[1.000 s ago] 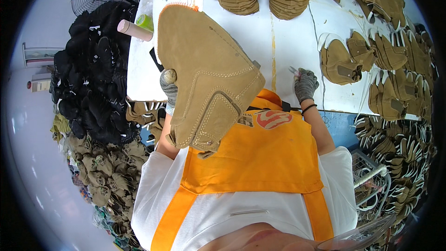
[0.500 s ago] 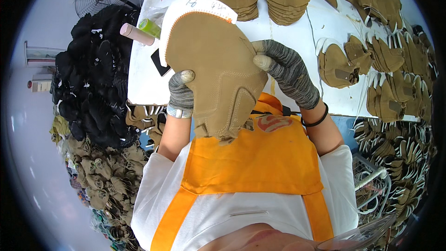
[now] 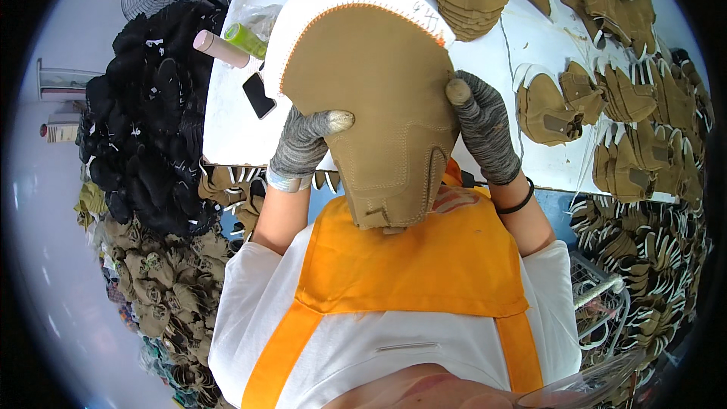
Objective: The person picks up various brown shoe upper components from a table, uses a pair of small cutters to trim away excess material and loose threads, and places the finished pieces into stacks.
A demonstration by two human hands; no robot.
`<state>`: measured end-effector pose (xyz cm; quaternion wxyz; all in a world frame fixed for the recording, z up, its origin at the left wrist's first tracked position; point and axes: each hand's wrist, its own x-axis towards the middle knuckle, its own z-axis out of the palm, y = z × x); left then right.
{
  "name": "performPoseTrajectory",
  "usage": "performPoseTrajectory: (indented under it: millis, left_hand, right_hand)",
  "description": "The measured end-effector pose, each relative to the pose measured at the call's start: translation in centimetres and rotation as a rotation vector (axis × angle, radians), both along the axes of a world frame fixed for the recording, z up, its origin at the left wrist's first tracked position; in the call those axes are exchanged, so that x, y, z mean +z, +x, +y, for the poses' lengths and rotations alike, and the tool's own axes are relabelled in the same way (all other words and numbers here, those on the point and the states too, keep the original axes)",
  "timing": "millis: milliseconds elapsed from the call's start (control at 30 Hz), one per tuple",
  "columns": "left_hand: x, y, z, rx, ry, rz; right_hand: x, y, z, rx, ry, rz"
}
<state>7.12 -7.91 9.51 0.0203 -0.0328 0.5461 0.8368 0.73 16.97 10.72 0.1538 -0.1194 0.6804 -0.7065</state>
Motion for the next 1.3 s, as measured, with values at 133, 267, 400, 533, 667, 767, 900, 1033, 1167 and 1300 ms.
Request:
performPoseTrajectory:
  millis: [133,267,400,533,667,767,900,1033,1167,1300]
  left_hand:
    - [1.9,-0.4,0.7,0.025,-0.075,0.025]
    - [3.0,-0.1,1.6,0.094,-0.123,0.04]
    - [3.2,-0.7,2.2,0.077,-0.045,-0.056]
    - [2.9,-1.2,2.4,-0.043,0.291,-0.13]
    - [2.2,-1.2,1.6,-0.161,0.409,-0.162]
    - [2.3,-1.0,1.5,-0.163,0.422,-0.155]
    - [1.7,-0.8,1.9,-0.159,0.481,-0.098]
    - [-0.3,-0.2,2.8,-0.068,0.402,-0.157]
    - [0.1,-0.9,4.0,-0.053,0.765,-0.122]
    - [0.6,-1.6,2.9,-0.166,0.951,0.004]
  right_hand:
    - [-1.4,-0.2,0.4,-0.012,-0.109,-0.016]
    - [-0.5,-0.2,0.1,0.068,-0.126,-0.052]
    - [-1.3,-1.1,0.0,0.044,-0.077,-0.09]
    - [-2.4,-1.6,-0.6,0.113,-0.519,-0.497]
    - [-3.4,-1.8,-1.2,0.256,-0.724,-0.631]
    - [-3.1,-1.7,-1.8,0.313,-0.82,-0.667]
    - [-2.9,-1.9,-2.3,0.318,-0.856,-0.771]
    - [-5.3,-2.6,-1.7,0.26,0.059,0.158]
    - [-9.6,-3.6,-2.9,0.19,-0.615,-0.347]
    - [-9.9,-3.7,-4.3,0.299,0.007,0.057]
